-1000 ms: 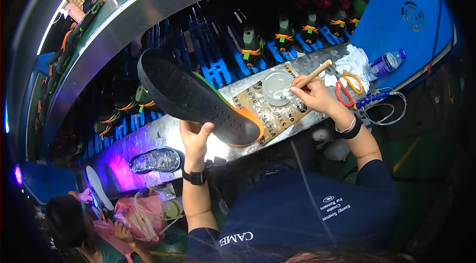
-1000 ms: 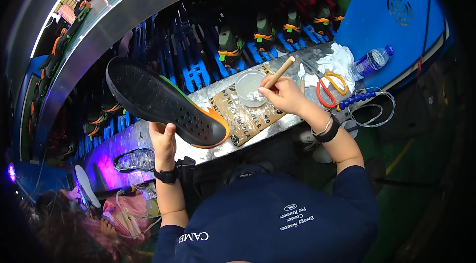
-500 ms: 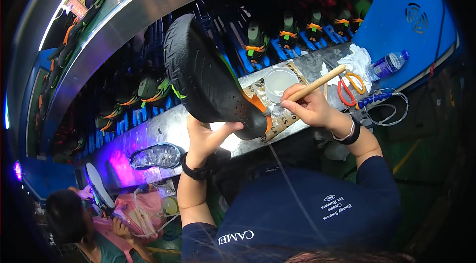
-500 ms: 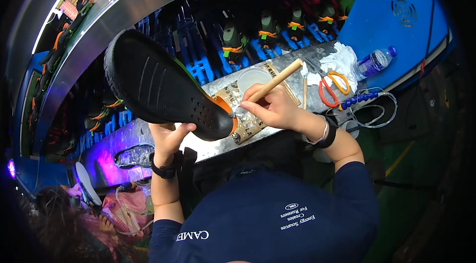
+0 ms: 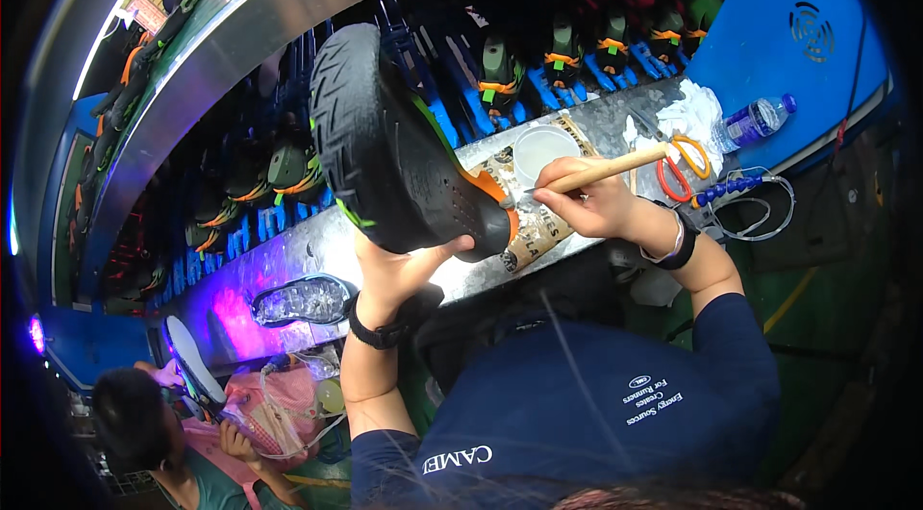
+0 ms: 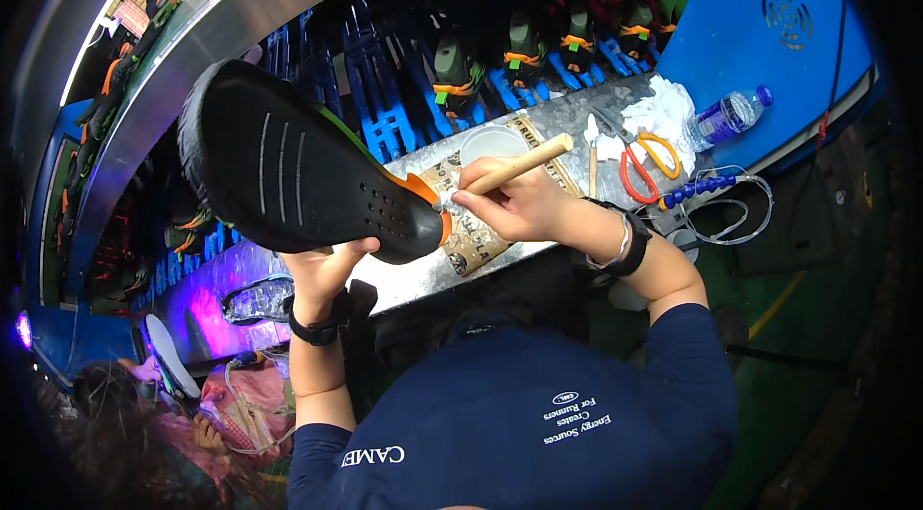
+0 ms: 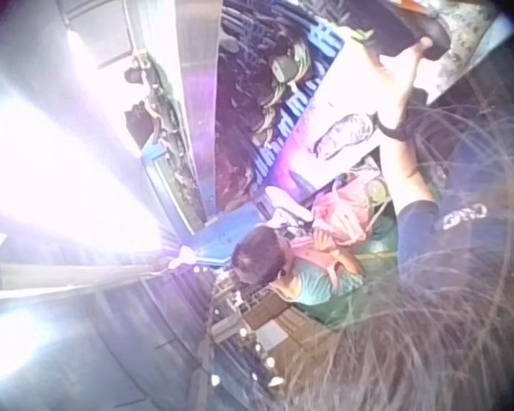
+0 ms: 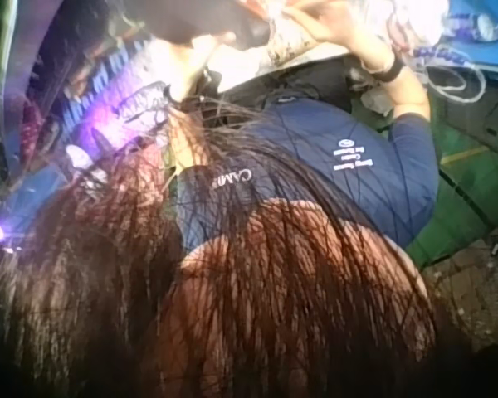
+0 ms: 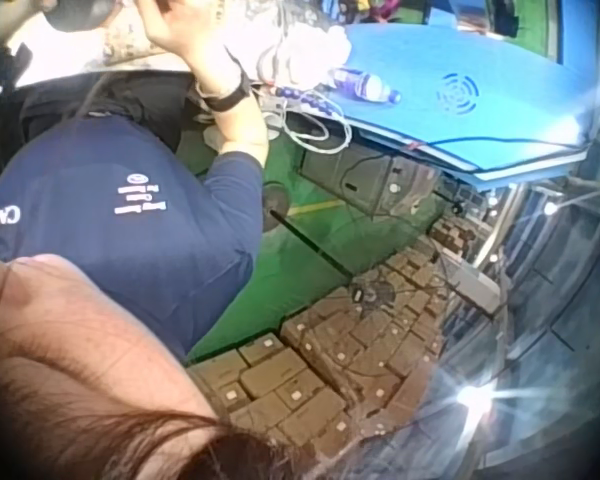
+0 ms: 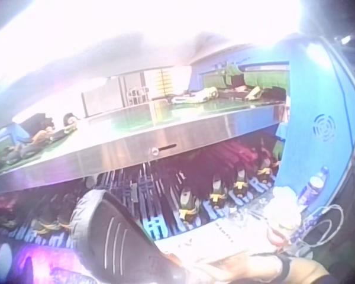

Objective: Applying adhesive/cement to the edges of shoe soles using a brush and then placing them on a conveyor belt.

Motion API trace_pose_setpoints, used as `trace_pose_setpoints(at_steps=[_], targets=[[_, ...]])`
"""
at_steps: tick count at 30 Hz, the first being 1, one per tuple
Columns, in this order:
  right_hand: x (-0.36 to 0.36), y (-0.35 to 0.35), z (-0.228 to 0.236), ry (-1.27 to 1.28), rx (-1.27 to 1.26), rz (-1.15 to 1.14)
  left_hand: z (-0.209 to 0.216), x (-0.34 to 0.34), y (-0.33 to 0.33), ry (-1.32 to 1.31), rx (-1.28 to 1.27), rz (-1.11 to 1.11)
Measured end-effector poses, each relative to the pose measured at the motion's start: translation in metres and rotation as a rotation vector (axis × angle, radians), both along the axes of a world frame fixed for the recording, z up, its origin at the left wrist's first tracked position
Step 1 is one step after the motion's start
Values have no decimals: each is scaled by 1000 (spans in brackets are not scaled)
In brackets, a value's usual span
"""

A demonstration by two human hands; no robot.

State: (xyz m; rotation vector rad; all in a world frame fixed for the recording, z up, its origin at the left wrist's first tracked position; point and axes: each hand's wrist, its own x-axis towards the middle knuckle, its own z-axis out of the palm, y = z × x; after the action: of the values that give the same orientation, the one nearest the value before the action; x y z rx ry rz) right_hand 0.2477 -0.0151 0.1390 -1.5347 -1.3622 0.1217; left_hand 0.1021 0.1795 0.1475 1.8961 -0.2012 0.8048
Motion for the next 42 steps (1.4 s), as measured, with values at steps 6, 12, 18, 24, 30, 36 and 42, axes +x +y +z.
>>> trace_pose_setpoints(at_steps=[6,12,18,24,30,36,42], targets=[[-7,-1,-5,156,-5,-35,-7,-3,-2,15,170,221],[-17,-4,-3,221,56,-44,-7,-4,-3,-9,355,254],[-21,-5,0,409,51,-43,-4,-3,-4,23,257,199],[-14,-3,-5,308,91,-146,-6,-2,-1,14,7,132],[-21,-4,4,373,25,-34,-7,2,3,-47,30,109],[-11,-3,3,288,8,-92,-6,5,4,15,-398,-89],[-9,-1,8,224,-33,-23,-15,11,11,49,-559,-155]])
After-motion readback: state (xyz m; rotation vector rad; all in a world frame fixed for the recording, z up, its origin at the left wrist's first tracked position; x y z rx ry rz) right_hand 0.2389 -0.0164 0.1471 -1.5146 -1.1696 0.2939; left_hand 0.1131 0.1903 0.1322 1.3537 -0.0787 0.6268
